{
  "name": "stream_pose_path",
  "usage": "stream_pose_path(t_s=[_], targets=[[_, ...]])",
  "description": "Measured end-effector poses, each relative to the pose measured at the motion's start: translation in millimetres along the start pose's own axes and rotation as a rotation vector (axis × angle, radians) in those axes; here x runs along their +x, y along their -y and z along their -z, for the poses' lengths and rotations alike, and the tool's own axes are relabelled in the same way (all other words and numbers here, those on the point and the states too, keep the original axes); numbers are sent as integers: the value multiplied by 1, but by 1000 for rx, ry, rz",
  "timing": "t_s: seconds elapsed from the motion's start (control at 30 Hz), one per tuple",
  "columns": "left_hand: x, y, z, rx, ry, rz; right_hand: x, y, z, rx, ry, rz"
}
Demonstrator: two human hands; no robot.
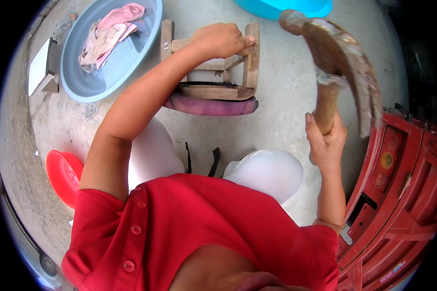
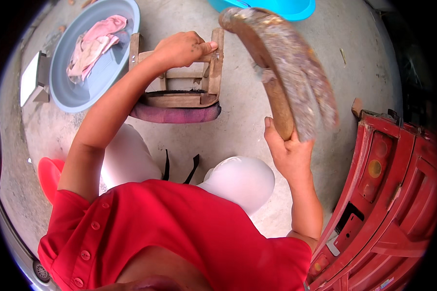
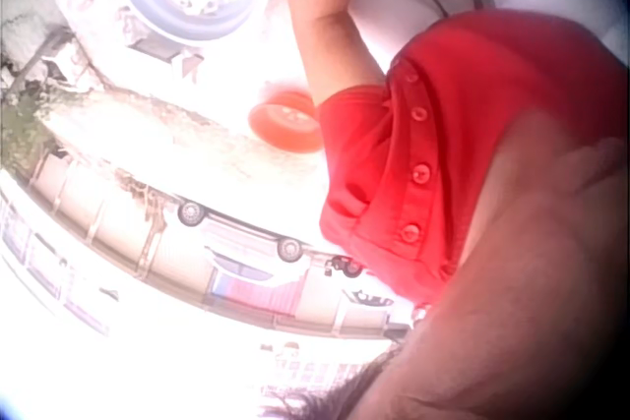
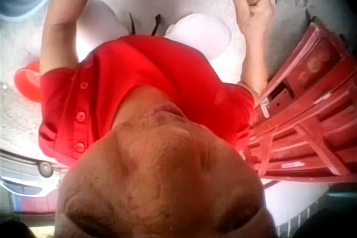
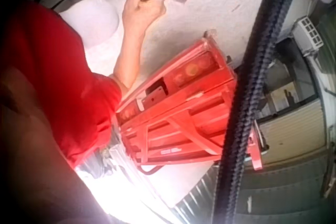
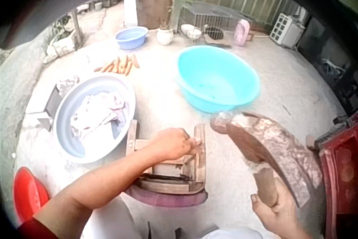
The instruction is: The person hammers nails into a small wooden stool frame using a hammer. They repeatedly strike the nails to secure the joints, inspect the structure by turning it over, and finally place the stool on the ground.
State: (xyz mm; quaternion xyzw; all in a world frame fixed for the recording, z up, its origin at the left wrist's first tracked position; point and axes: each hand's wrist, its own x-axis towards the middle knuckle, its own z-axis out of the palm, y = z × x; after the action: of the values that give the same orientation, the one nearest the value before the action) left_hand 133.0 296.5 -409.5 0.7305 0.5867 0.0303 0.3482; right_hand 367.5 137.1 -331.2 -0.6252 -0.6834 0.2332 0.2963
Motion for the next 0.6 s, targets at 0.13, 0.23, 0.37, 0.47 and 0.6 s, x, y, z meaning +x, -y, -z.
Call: stream_pose_path(t_s=[0.13, 0.23, 0.37, 0.47, 0.6], targets=[[1, 8, -18, 5, -177, -73, 12, -10, -9, -138, 266, -336], [3, 10, -13, 1, -141, -59, 14, 6, 2, -19, 206, -374], [-1, 3, 0, -7, 1, 20, 0, 12, 13, 98, 61, -142], [0, 1, 0, -17, 6, -5, -5, 2, 4, -1, 89, -78], [7, 4, -11, 5, -100, -57, 12, -19, -3, -180, 332, -300]])
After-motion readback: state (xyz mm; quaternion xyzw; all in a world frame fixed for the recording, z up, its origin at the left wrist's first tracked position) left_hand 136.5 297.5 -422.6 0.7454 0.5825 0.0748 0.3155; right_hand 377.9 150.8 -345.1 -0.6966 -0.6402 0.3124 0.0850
